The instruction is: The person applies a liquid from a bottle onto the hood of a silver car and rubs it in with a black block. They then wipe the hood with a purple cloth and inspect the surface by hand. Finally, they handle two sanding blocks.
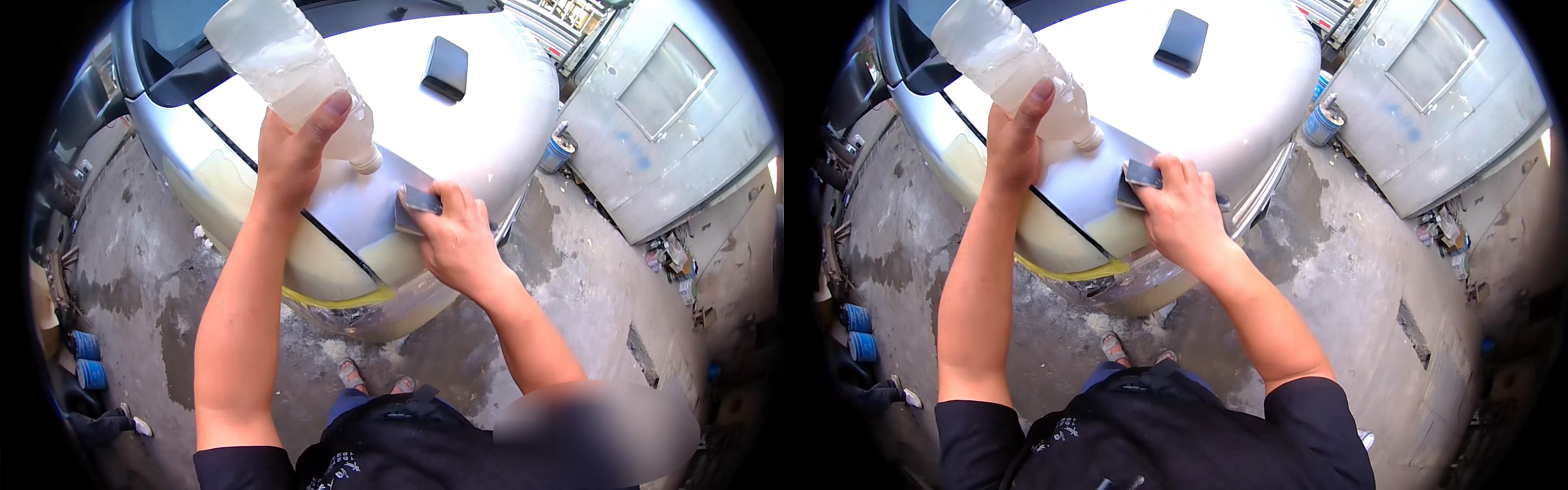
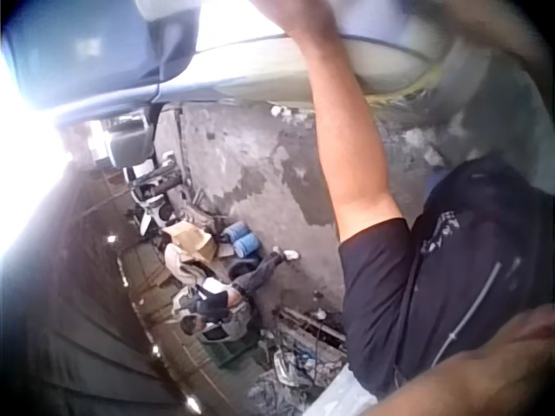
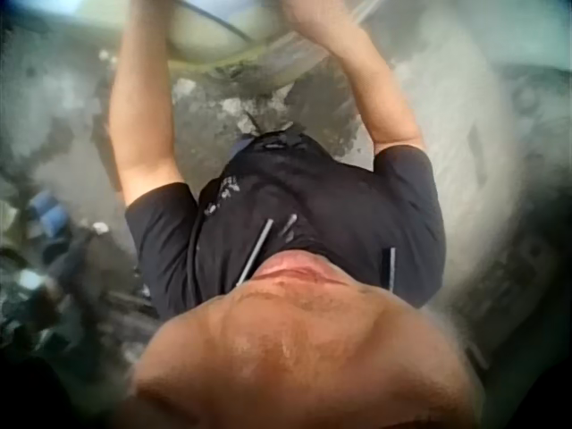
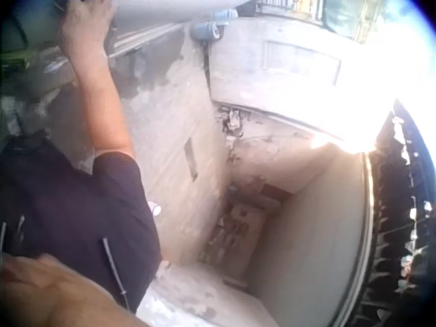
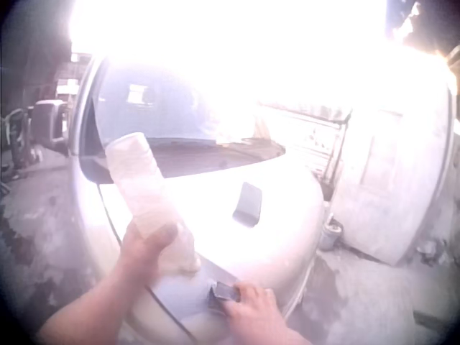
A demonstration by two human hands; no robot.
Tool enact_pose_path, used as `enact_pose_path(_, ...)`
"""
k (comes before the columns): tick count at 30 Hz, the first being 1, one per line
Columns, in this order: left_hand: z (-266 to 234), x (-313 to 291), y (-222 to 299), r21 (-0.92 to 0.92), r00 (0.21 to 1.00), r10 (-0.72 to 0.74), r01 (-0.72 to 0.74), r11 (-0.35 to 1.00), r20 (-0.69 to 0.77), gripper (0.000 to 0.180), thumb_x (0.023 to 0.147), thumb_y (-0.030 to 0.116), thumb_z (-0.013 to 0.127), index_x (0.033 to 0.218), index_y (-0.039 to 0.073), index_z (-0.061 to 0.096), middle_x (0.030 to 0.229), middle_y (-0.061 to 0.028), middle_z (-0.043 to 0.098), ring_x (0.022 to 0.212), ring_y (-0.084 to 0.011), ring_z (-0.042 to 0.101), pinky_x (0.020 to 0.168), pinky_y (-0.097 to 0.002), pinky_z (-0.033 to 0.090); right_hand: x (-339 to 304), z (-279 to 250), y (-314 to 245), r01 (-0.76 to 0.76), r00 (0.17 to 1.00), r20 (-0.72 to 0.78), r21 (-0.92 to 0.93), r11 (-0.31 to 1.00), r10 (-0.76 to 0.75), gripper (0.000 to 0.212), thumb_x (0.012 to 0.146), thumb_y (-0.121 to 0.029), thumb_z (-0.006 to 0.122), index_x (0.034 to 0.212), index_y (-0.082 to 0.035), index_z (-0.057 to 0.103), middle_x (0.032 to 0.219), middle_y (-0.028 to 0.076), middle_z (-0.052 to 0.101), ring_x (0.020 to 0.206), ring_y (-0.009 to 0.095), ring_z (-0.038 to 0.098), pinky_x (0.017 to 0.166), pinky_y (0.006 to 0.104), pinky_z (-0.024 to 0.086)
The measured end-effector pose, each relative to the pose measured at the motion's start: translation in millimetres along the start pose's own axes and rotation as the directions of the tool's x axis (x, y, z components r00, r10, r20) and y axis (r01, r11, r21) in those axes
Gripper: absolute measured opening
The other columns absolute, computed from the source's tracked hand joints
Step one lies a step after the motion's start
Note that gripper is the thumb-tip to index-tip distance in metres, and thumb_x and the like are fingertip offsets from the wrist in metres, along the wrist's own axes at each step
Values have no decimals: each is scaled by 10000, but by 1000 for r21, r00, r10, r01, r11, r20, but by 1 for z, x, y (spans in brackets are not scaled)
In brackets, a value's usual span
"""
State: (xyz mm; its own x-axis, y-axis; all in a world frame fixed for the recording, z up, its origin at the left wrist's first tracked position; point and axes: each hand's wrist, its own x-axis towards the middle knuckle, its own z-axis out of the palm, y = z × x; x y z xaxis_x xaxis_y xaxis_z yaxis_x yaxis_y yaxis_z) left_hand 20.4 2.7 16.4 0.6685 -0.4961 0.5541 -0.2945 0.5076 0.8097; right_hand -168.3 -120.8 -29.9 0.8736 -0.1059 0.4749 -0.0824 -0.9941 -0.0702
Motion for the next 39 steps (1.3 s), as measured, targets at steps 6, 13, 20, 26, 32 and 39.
enact_pose_path(6,1,-1,3,-40,1000,-2,2,999,7,449,836,347,707,1099,9,572,982,-78,623,932,-169,591,846,-303,465,-12,3,-9,24,996,-90,14,1000,-22,370,717,-55,573,1079,-103,634,1088,116,486,983,303,477,747,418,383)
enact_pose_path(13,2,0,1,-30,1000,-12,12,999,-4,466,837,349,709,1122,12,558,1004,-77,614,944,-170,582,850,-300,459,3,3,-7,52,996,-76,35,998,-49,385,708,-55,571,1086,-99,627,1065,114,477,978,297,474,748,407,375)
enact_pose_path(20,4,1,3,-50,1000,-3,4,999,12,431,855,322,700,1121,14,560,1007,-67,613,946,-167,579,851,-302,458,6,2,-5,30,997,-70,23,999,-28,367,723,-61,565,1081,-108,628,1083,108,477,988,291,475,745,407,383)
enact_pose_path(26,6,0,2,-44,1000,-18,17,999,-20,444,852,344,706,1113,13,564,1005,-70,612,944,-165,579,847,-303,459,9,3,2,25,997,-75,15,1000,-24,305,722,-65,573,1017,-95,645,1096,117,481,990,294,479,765,418,390)
enact_pose_path(32,2,1,2,-38,1000,10,-10,999,13,429,857,331,694,1112,12,563,1005,-72,613,941,-161,579,845,-304,458,-9,-1,0,2,999,-46,27,1000,-1,502,717,-31,551,1208,-126,595,1085,134,478,1023,312,491,828,398,400)
enact_pose_path(39,-2,-1,5,-38,1000,-8,9,999,26,434,853,320,693,1127,13,555,1011,-70,611,944,-164,578,850,-306,457,-12,1,0,-7,999,-38,27,1000,8,490,714,-41,574,1196,-121,614,1122,130,477,1030,311,490,826,405,406)
